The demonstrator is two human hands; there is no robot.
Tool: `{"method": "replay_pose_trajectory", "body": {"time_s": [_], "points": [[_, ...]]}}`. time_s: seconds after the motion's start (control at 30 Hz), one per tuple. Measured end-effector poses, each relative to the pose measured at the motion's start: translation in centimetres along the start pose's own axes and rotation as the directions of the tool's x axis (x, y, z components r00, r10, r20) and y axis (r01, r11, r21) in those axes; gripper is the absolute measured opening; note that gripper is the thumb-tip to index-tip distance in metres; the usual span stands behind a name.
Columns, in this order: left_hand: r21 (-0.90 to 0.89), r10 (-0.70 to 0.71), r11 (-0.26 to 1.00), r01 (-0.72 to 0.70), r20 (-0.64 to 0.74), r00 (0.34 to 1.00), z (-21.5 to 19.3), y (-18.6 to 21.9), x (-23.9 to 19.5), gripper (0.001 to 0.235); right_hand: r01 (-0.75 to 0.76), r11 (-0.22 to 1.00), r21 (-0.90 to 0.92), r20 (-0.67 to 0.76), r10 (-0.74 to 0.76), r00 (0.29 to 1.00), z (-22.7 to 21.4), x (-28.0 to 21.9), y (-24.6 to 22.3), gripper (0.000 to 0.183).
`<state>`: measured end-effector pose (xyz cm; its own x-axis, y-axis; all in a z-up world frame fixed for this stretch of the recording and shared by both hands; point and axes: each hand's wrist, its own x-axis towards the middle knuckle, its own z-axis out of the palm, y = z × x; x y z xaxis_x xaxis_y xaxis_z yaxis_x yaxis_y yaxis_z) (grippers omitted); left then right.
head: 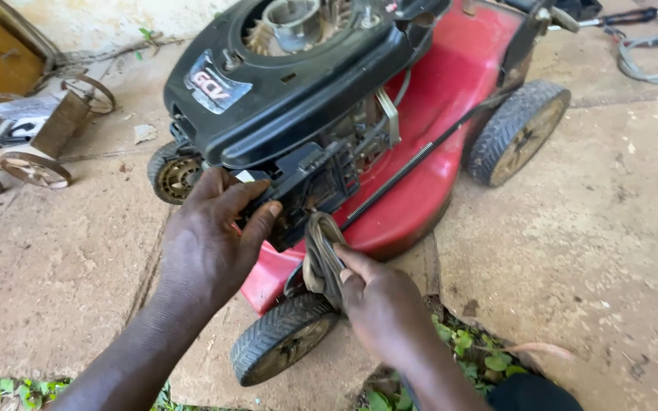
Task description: Cleaning and maintaining the engine and air filter area of a lawnmower using a screwdriver and a cloth.
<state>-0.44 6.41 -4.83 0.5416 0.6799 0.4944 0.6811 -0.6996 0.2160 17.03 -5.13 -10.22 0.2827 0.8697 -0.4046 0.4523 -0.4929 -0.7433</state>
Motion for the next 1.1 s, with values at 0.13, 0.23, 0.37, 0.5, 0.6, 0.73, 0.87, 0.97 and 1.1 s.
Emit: {"method": "replay_pose_trajectory", "body": {"time_s": [0.13, 0.23, 0.37, 0.5, 0.6, 0.73, 0.87, 0.97, 1.1], "points": [[0.005, -0.043, 0.999, 0.043, 0.032, 0.999, -0.4, 0.2, 0.3, 0.032, -0.152, 0.643, 0.75, 0.26, -0.075, 0.963, -0.1, 2.6, 2.2, 0.062], [-0.012, -0.02, 1.0, 0.02, 0.022, 1.0, -0.1, -0.2, 0.1, 0.03, -0.166, 0.563, 0.81, 0.256, -0.085, 0.963, 1.3, 1.9, 1.2, 0.06], [0.008, -0.005, 1.0, 0.005, 0.018, 1.0, -0.1, 0.0, 0.4, 0.032, -0.253, 0.577, 0.776, 0.319, -0.014, 0.948, 1.7, 1.5, 0.8, 0.059], [0.006, -0.052, 0.999, 0.051, 0.077, 0.996, -0.1, -0.3, 0.6, 0.033, -0.159, 0.462, 0.872, 0.191, -0.023, 0.981, 0.7, 3.8, 2.7, 0.057], [-0.025, 0.019, 1.0, -0.019, 0.008, 1.0, -0.2, -0.2, 0.3, 0.03, -0.093, 0.599, 0.795, 0.088, 0.038, 0.995, 2.3, 1.8, 0.7, 0.058], [-0.046, 0.006, 0.999, -0.005, 0.025, 1.0, -0.3, 0.0, 0.6, 0.031, -0.256, 0.67, 0.697, 0.352, -0.009, 0.936, 1.7, 1.1, 1.0, 0.06], [-0.055, 0.046, 0.997, -0.047, -0.019, 0.999, -0.2, -0.1, 0.3, 0.03, -0.215, 0.523, 0.825, 0.295, -0.074, 0.953, 1.4, 3.3, 3.3, 0.059], [-0.036, 0.059, 0.998, -0.06, -0.037, 0.998, -0.3, -0.1, 0.3, 0.028, -0.218, 0.64, 0.737, 0.326, -0.054, 0.944, 4.3, -0.3, 0.4, 0.061], [-0.047, -0.031, 0.998, 0.034, 0.065, 0.997, -0.9, 0.0, 0.5, 0.03, -0.261, 0.679, 0.686, 0.42, -0.076, 0.904, 1.3, 0.8, 1.2, 0.055]]}}
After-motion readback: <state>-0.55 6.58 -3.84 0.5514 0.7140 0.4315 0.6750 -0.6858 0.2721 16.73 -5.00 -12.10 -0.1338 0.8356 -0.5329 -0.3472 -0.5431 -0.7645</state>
